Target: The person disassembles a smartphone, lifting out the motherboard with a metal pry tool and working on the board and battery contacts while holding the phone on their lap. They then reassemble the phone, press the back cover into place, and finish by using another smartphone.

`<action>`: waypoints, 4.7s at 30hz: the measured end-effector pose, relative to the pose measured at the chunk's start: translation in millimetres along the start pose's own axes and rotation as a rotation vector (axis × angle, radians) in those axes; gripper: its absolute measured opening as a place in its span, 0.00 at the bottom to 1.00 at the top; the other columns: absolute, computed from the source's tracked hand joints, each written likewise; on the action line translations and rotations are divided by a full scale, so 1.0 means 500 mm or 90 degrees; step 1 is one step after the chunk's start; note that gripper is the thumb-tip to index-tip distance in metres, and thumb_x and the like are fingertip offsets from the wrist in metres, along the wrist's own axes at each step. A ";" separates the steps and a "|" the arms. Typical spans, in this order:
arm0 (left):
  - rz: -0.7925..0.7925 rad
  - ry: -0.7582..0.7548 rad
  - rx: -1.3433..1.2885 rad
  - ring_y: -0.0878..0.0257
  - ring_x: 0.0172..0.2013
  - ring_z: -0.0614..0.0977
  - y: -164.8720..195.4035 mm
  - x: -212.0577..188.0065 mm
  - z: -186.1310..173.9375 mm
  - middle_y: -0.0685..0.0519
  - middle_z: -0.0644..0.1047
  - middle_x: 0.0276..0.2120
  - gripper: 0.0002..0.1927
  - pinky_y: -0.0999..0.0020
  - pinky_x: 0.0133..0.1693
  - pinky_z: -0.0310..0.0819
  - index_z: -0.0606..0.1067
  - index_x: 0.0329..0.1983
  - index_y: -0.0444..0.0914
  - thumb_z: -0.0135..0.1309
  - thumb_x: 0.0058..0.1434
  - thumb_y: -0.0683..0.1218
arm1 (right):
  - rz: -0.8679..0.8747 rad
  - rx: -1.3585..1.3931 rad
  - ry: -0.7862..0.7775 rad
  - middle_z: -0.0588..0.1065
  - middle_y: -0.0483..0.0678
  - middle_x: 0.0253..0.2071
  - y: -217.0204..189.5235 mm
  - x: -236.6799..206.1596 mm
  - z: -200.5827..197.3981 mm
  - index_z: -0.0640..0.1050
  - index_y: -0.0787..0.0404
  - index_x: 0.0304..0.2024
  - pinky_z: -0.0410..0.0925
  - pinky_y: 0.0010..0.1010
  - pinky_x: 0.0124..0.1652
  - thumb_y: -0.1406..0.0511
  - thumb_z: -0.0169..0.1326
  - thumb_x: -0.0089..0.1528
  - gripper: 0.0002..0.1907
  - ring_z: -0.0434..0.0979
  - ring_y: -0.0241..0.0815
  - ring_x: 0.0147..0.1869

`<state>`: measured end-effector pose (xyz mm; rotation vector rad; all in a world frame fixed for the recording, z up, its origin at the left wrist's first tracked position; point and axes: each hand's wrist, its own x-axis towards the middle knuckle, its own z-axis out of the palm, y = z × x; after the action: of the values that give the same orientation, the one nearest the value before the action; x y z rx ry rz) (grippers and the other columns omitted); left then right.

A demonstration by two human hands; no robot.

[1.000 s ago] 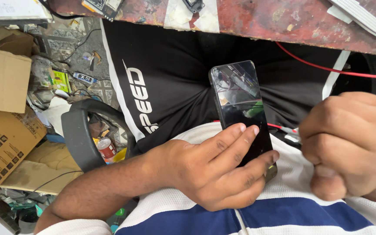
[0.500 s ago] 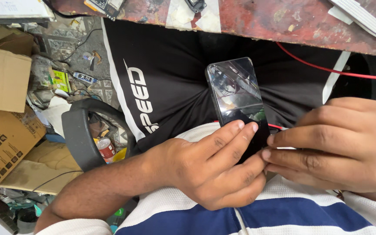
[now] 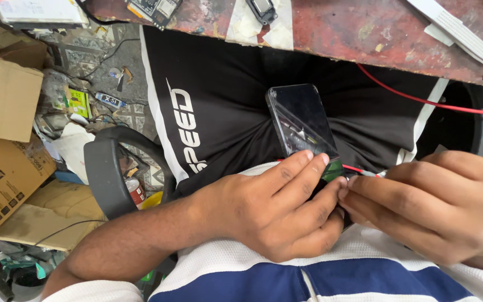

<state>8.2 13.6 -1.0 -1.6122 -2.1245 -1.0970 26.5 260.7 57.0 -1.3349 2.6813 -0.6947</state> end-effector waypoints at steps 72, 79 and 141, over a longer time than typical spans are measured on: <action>-0.691 0.295 -0.730 0.60 0.51 0.85 0.047 0.034 -0.016 0.46 0.81 0.51 0.25 0.64 0.54 0.81 0.69 0.60 0.33 0.59 0.60 0.31 | 0.526 -0.255 0.196 0.78 0.42 0.42 0.050 -0.039 -0.028 0.84 0.52 0.48 0.69 0.33 0.35 0.57 0.69 0.63 0.14 0.78 0.41 0.38; -0.767 0.356 -0.964 0.61 0.49 0.83 0.039 0.012 -0.013 0.46 0.79 0.49 0.29 0.63 0.54 0.79 0.67 0.61 0.30 0.59 0.55 0.30 | 0.543 -0.248 0.169 0.78 0.40 0.37 0.041 -0.031 -0.051 0.86 0.51 0.44 0.68 0.31 0.33 0.59 0.68 0.63 0.09 0.78 0.39 0.33; -0.373 -0.387 0.074 0.53 0.31 0.83 -0.026 -0.052 0.092 0.48 0.81 0.30 0.03 0.58 0.31 0.77 0.81 0.29 0.40 0.60 0.51 0.43 | 0.122 1.446 0.392 0.58 0.65 0.74 0.115 -0.115 0.061 0.53 0.55 0.77 0.76 0.73 0.41 0.33 0.52 0.56 0.58 0.72 0.75 0.64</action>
<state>16.2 25.7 -53.4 -1.4231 -3.1283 -0.6218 27.6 324.0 -2.5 -0.0423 0.4779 -2.6856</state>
